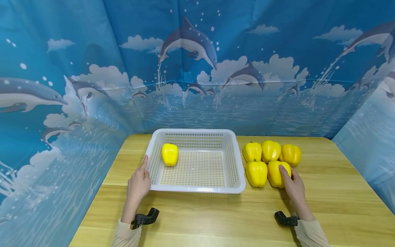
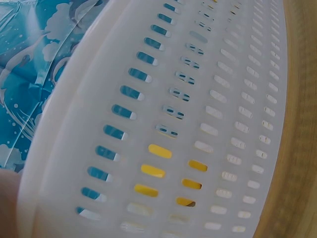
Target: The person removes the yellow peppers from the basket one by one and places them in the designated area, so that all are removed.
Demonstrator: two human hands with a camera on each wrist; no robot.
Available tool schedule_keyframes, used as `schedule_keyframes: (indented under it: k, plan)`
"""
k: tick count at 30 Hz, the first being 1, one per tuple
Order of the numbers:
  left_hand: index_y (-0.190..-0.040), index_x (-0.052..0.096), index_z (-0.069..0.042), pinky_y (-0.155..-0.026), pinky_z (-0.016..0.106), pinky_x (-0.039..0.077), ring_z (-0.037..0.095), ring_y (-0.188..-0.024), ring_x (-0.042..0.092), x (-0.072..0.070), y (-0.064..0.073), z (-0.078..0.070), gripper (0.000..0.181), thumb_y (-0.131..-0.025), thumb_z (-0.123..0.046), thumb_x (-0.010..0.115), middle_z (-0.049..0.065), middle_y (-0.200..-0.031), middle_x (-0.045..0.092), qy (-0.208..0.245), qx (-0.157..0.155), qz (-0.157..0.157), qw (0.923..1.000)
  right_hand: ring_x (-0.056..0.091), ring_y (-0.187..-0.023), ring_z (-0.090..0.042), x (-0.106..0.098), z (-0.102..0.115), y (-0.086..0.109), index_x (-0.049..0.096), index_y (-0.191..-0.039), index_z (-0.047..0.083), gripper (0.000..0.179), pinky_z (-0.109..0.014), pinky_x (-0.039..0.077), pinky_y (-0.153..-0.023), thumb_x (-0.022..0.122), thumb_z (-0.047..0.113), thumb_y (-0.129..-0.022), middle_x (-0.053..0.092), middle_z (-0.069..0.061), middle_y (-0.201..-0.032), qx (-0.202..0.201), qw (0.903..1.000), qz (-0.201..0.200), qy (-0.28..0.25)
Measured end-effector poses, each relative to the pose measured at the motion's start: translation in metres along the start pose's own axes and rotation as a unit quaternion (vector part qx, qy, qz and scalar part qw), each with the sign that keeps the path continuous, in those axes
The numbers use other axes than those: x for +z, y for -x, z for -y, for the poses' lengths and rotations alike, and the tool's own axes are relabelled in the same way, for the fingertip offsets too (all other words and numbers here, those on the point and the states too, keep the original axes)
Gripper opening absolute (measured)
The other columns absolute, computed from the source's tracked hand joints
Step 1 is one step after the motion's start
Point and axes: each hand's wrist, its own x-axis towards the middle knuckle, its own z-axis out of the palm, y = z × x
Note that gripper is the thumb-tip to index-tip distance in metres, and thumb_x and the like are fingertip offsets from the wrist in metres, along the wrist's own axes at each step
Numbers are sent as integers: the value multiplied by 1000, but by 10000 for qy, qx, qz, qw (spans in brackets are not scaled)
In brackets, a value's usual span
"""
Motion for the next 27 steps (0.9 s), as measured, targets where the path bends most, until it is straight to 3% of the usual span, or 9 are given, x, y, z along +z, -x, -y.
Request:
schedule_keyframes:
  k: [27]
  plan:
    - [-151,25,-12,-60,43,44,38,-89,59,1,1,1,54,-99,-9,38,27,-136,46,-15,102,-91,9999,24,-130,-42,4,1,4,15,-147,-7,89,-54,21,-104,39,60,-93,23,-32,-146,161,9998,-19,64]
